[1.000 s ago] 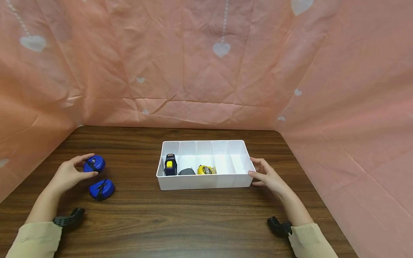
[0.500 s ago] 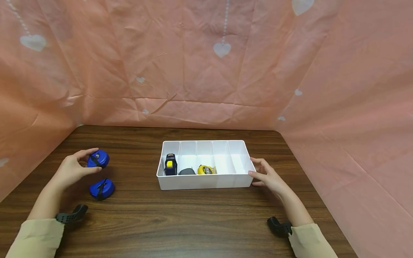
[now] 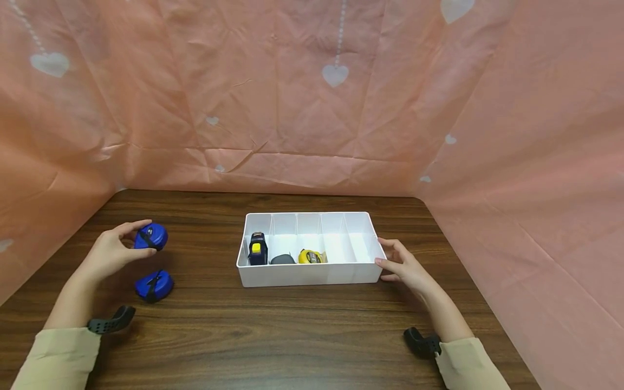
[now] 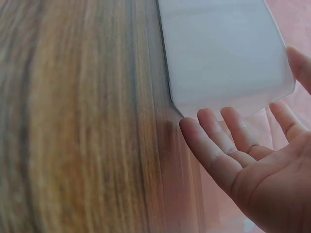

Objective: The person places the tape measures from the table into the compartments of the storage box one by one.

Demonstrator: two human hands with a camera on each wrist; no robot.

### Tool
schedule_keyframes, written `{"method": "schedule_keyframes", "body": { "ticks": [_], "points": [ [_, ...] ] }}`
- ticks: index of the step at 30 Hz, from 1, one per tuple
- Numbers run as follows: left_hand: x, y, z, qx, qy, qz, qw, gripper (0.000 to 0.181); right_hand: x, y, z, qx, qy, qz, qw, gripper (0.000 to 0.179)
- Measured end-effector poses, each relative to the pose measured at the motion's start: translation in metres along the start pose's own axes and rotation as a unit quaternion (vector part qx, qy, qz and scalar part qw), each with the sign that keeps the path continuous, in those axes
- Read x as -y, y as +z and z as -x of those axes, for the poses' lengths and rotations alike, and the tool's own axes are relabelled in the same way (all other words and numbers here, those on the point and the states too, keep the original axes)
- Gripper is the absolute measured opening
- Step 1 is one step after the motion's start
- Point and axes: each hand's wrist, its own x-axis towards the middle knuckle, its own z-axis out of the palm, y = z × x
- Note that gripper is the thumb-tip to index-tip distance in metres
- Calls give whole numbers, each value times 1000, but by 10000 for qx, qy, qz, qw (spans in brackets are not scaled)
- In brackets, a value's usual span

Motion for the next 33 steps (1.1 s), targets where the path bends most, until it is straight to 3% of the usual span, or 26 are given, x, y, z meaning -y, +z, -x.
{"method": "schedule_keyframes", "body": {
  "ticks": [33],
  "points": [
    [-33,11,-20,-62,254,323,9991,68,0,-1,-1,37,-25,10,10000,61]
  ]
}}
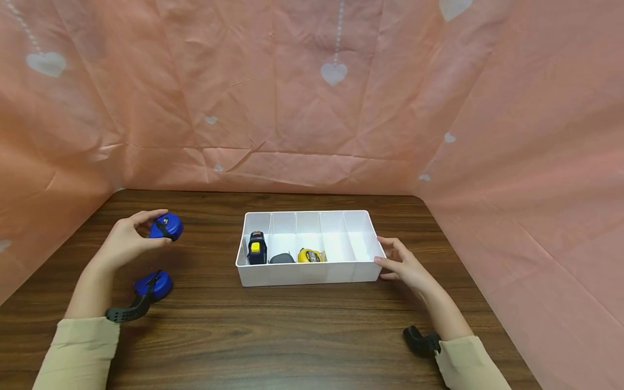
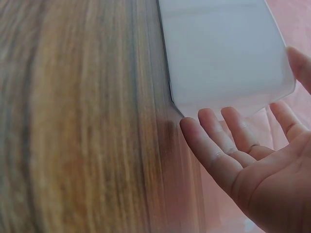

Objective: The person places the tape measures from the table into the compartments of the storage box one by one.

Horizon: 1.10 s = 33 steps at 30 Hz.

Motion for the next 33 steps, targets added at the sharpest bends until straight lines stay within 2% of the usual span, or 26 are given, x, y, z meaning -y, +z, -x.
{"method": "schedule_keyframes", "body": {
  "ticks": [14,33],
  "points": [
    [-13,12,-11,9,271,235,9994,65,0,0,0,35,-13,-43,10000,61],
    [-31,25,-22,109,339,621,9974,65,1,0,1,48,3,-42,10000,62]
  ]
}}
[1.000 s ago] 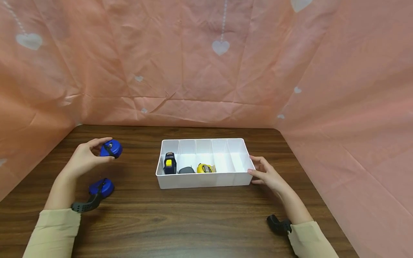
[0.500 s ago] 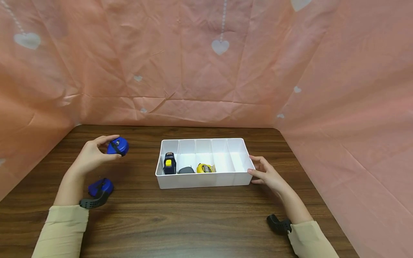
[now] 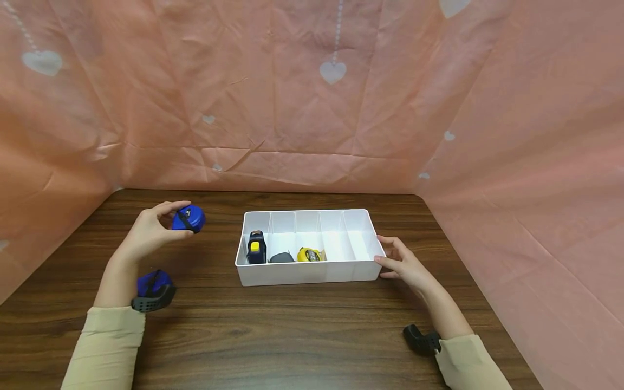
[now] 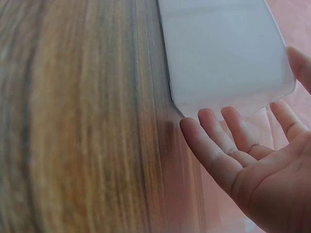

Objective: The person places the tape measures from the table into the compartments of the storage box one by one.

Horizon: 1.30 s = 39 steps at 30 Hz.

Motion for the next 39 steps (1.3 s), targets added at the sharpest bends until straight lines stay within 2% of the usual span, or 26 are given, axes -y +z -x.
{"method": "schedule_keyframes", "body": {
  "ticks": [18,39],
  "points": [
    [-19,28,-17,-73,46,261,9996,62,0,0,0,-10,-11,5,10000,61],
    [-39,54,-27,127,308,760,9966,62,-2,-1,0,1,-18,23,10000,61]
  ]
}}
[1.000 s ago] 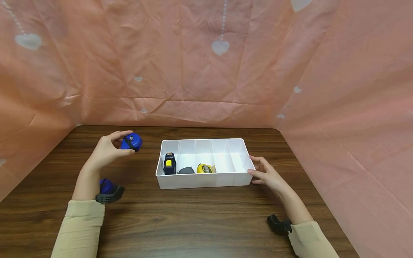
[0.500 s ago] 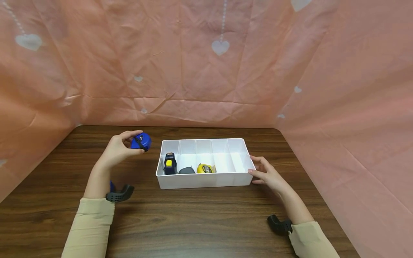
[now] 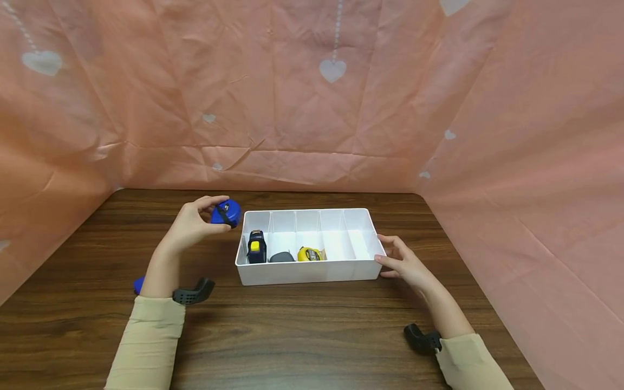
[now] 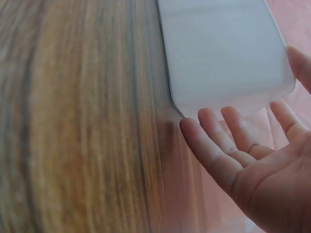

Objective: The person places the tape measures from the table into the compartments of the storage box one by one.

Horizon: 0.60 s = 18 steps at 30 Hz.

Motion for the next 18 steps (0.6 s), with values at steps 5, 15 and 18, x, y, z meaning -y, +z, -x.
{"method": "schedule_keyframes", "body": {
  "ticks": [5,15,18],
  "points": [
    [-3,7,-2,33,64,62,10000,63,1,1,-1,-20,1,-9,10000,60],
    [-8,17,-5,159,13,243,9996,64,1,2,-1,-3,5,-13,10000,61],
    [-11,20,-6,191,-21,265,9995,64,2,2,-1,-17,9,-7,10000,61]
  ]
}}
